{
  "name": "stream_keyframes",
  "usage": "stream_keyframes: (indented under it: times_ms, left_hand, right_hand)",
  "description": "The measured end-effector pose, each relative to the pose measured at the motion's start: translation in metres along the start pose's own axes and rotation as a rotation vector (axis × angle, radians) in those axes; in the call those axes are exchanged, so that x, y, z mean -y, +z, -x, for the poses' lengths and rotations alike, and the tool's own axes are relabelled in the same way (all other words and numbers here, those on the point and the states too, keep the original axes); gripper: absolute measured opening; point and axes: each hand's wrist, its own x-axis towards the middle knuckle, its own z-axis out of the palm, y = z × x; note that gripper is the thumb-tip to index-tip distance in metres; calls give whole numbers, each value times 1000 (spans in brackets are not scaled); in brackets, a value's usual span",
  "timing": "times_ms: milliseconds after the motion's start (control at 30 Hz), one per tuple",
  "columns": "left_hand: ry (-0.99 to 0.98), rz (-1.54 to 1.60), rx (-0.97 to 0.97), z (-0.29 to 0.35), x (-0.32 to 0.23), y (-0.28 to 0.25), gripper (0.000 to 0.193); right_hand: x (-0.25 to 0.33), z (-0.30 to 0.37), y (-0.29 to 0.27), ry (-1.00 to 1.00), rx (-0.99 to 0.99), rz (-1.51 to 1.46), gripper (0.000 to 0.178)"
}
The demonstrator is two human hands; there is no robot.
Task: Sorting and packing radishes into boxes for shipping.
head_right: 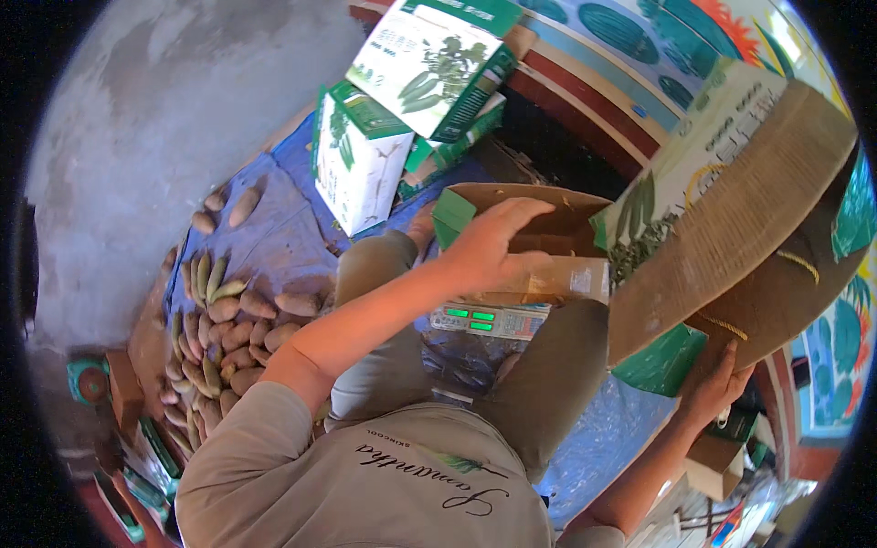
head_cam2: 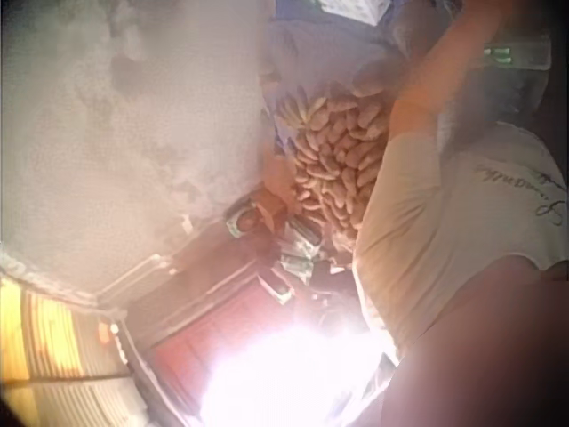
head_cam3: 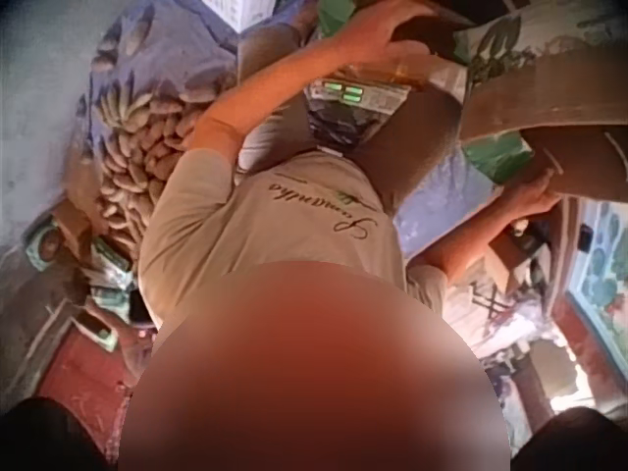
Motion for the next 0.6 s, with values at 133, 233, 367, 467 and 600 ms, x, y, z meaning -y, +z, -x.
stream_keyframes:
  times_ms: [133, 233, 367, 467, 600]
  left_hand:
    - [102, 88, -136, 11, -44, -27, 77]
    - [-12, 66, -174, 22, -48, -44, 99]
    - [-101, 114, -299, 52, -48, -82, 105]
    - [-202, 167, -437, 68, -51, -100, 95]
    - [-422, 156, -799, 91, -10, -122, 62]
  right_hand:
    - [22, 7, 81, -37, 131, 42, 32]
    - [27, 20, 137, -119, 294, 15, 31]
    - [49, 45, 207, -119, 398, -150, 28]
    - [59, 69, 244, -231, 565, -62, 26]
    - [78, 114, 291, -397, 786, -27, 39]
